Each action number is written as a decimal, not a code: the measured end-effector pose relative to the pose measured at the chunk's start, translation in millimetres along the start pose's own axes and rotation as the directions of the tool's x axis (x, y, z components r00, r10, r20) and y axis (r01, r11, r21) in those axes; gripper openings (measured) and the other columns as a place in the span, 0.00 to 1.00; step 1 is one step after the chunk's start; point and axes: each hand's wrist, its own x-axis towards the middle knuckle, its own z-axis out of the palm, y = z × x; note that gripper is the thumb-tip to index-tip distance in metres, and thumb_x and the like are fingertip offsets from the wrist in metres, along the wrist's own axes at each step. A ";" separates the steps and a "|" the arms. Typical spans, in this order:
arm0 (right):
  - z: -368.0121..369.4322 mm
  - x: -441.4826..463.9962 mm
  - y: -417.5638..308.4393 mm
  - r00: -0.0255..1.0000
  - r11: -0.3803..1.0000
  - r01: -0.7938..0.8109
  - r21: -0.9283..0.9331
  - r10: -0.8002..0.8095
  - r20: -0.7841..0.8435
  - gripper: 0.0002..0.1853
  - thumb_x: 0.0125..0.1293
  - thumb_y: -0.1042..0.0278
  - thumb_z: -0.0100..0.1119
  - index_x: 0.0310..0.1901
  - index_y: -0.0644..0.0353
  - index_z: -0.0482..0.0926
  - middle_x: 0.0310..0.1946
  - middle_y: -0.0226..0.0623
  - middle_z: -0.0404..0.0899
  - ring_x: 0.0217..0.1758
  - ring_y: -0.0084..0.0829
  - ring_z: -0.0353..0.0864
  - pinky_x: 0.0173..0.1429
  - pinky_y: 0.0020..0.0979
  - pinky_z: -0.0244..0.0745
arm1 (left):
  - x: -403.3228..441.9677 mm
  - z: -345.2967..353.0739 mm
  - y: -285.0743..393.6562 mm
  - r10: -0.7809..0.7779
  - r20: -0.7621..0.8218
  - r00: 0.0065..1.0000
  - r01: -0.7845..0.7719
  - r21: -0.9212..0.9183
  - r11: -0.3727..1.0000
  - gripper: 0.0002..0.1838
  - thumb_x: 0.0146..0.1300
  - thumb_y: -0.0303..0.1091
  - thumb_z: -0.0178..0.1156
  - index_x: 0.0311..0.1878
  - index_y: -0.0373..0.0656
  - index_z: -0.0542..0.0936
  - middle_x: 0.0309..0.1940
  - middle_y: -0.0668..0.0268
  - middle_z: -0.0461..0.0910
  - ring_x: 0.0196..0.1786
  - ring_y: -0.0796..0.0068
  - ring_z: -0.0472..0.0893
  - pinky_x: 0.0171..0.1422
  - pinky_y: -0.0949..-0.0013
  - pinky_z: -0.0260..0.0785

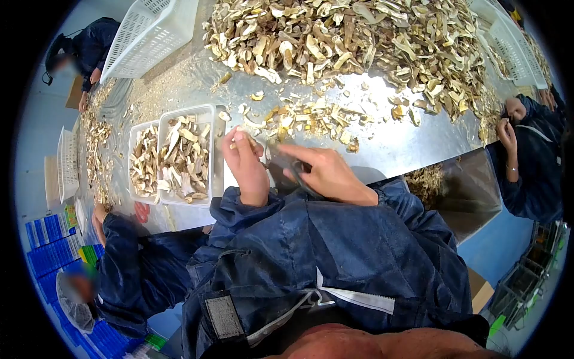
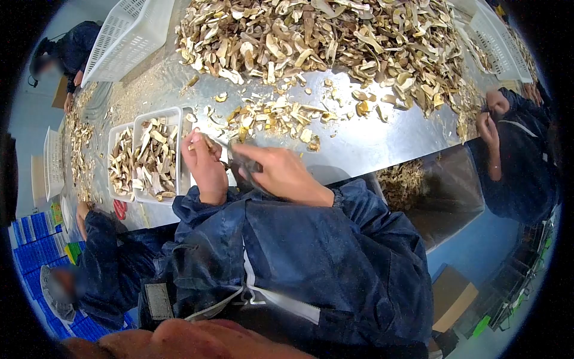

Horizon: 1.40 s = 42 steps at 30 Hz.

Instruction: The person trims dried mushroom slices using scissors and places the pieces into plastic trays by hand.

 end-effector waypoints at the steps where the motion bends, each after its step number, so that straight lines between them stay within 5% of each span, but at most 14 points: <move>1: -3.3 3.6 -0.5 0.998 0.999 -0.031 0.021 0.032 -0.046 0.26 0.63 0.66 0.73 0.63 0.53 0.81 0.48 0.46 0.87 0.38 0.35 0.88 0.40 0.34 0.79 | -1.1 0.3 -0.1 0.065 0.011 0.998 -0.065 0.015 0.998 0.14 0.80 0.41 0.53 0.56 0.41 0.73 0.34 0.70 0.72 0.31 0.82 0.68 0.35 0.74 0.63; 4: -6.6 7.5 14.4 0.991 0.997 -0.046 0.066 0.054 -0.121 0.27 0.64 0.64 0.73 0.65 0.55 0.79 0.52 0.41 0.87 0.38 0.27 0.86 0.41 0.32 0.78 | -4.4 4.0 10.7 0.066 0.112 0.992 -0.059 -0.058 0.997 0.14 0.80 0.39 0.51 0.57 0.38 0.72 0.32 0.68 0.73 0.30 0.80 0.69 0.33 0.74 0.62; 8: -4.7 4.6 13.8 0.994 0.979 -0.094 0.183 0.103 -0.040 0.27 0.66 0.63 0.73 0.65 0.56 0.79 0.48 0.33 0.86 0.34 0.20 0.79 0.38 0.28 0.75 | 25.0 -7.1 19.2 -0.441 0.260 0.859 0.511 -0.402 0.760 0.11 0.81 0.40 0.48 0.54 0.44 0.73 0.28 0.71 0.71 0.29 0.80 0.68 0.33 0.74 0.62; 9: -0.8 8.1 16.0 0.991 0.981 -0.043 0.188 0.065 -0.113 0.25 0.64 0.59 0.74 0.62 0.54 0.81 0.35 0.39 0.87 0.27 0.25 0.80 0.35 0.28 0.75 | 30.6 -10.7 19.7 -0.487 0.305 0.818 0.575 -0.448 0.685 0.10 0.80 0.41 0.49 0.52 0.46 0.75 0.30 0.73 0.73 0.30 0.80 0.69 0.32 0.75 0.62; 12: -8.6 10.2 16.1 0.944 0.851 -0.326 0.413 0.319 0.087 0.26 0.66 0.59 0.73 0.64 0.53 0.80 0.26 0.28 0.79 0.24 0.16 0.72 0.28 0.23 0.65 | 35.8 -16.3 22.7 -0.420 0.414 0.807 0.586 -0.479 0.654 0.10 0.80 0.40 0.49 0.52 0.46 0.75 0.31 0.73 0.73 0.31 0.80 0.69 0.32 0.75 0.62; 15: -1.1 11.0 21.4 0.957 0.816 -0.268 0.512 0.285 0.046 0.27 0.68 0.59 0.71 0.66 0.54 0.77 0.23 0.20 0.70 0.23 0.11 0.65 0.26 0.20 0.56 | 37.3 -16.4 22.2 -0.403 0.467 0.787 0.614 -0.526 0.588 0.11 0.79 0.38 0.50 0.53 0.43 0.76 0.32 0.71 0.70 0.31 0.79 0.66 0.30 0.75 0.61; 19: 1.4 16.9 29.3 0.971 0.773 -0.198 0.603 0.238 0.014 0.28 0.69 0.61 0.71 0.67 0.58 0.74 0.23 0.20 0.70 0.22 0.12 0.65 0.26 0.21 0.57 | 37.4 -14.0 19.3 -0.411 0.460 0.787 0.612 -0.498 0.614 0.12 0.78 0.37 0.49 0.55 0.42 0.76 0.32 0.70 0.70 0.31 0.78 0.66 0.29 0.75 0.63; 24: -0.1 18.2 38.4 0.975 0.747 -0.130 0.653 0.216 -0.053 0.27 0.71 0.64 0.68 0.68 0.59 0.71 0.22 0.20 0.68 0.22 0.13 0.64 0.25 0.21 0.57 | 56.9 -0.1 27.5 -0.460 0.344 0.819 0.572 -0.419 0.705 0.16 0.78 0.42 0.49 0.55 0.41 0.79 0.40 0.65 0.80 0.37 0.71 0.79 0.32 0.72 0.71; 26: -2.6 18.7 37.5 0.976 0.717 -0.126 0.686 0.214 -0.044 0.26 0.71 0.65 0.67 0.67 0.61 0.71 0.22 0.21 0.68 0.20 0.13 0.65 0.24 0.21 0.57 | 73.0 17.2 30.3 -0.459 0.246 0.854 0.520 -0.427 0.740 0.14 0.77 0.39 0.53 0.54 0.41 0.79 0.38 0.65 0.81 0.37 0.70 0.81 0.32 0.70 0.72; 29: -2.2 20.2 42.9 0.980 0.707 -0.125 0.696 0.196 -0.023 0.23 0.73 0.64 0.65 0.64 0.63 0.71 0.23 0.24 0.70 0.18 0.15 0.65 0.24 0.21 0.57 | 134.7 -0.7 -10.5 -0.292 0.353 0.889 0.241 0.182 0.953 0.11 0.75 0.36 0.57 0.53 0.43 0.80 0.41 0.63 0.82 0.41 0.69 0.83 0.37 0.69 0.74; 32: -3.9 20.2 42.8 0.983 0.701 -0.126 0.702 0.184 -0.007 0.20 0.73 0.64 0.64 0.60 0.64 0.72 0.23 0.26 0.71 0.17 0.16 0.65 0.23 0.21 0.58 | 160.0 28.2 -21.4 -0.168 0.430 0.887 -0.239 0.738 0.631 0.11 0.70 0.32 0.62 0.53 0.45 0.82 0.45 0.60 0.83 0.45 0.61 0.85 0.43 0.63 0.78; 35: -5.9 20.4 42.7 0.981 0.685 -0.131 0.717 0.192 -0.004 0.18 0.74 0.64 0.63 0.57 0.64 0.73 0.23 0.26 0.71 0.16 0.16 0.65 0.22 0.21 0.57 | 165.5 36.7 -37.2 0.109 0.708 0.698 -0.716 0.692 0.093 0.14 0.65 0.32 0.64 0.54 0.47 0.82 0.47 0.56 0.82 0.46 0.52 0.84 0.50 0.56 0.77; 38: -5.9 21.2 41.4 0.977 0.664 -0.141 0.734 0.213 -0.005 0.17 0.73 0.64 0.64 0.56 0.63 0.73 0.23 0.26 0.72 0.16 0.15 0.64 0.22 0.22 0.57 | 166.6 38.9 -34.6 0.072 0.720 0.690 -0.724 0.684 0.093 0.12 0.63 0.32 0.63 0.50 0.49 0.83 0.43 0.54 0.80 0.46 0.45 0.82 0.51 0.49 0.76; 42: -3.5 23.2 47.0 0.983 0.655 -0.122 0.746 0.181 0.002 0.18 0.72 0.63 0.67 0.55 0.62 0.74 0.22 0.25 0.72 0.16 0.15 0.64 0.21 0.22 0.56 | 151.6 36.1 -10.6 0.024 0.700 0.714 -0.696 0.705 0.135 0.10 0.64 0.33 0.63 0.46 0.43 0.84 0.42 0.53 0.80 0.46 0.46 0.81 0.48 0.52 0.75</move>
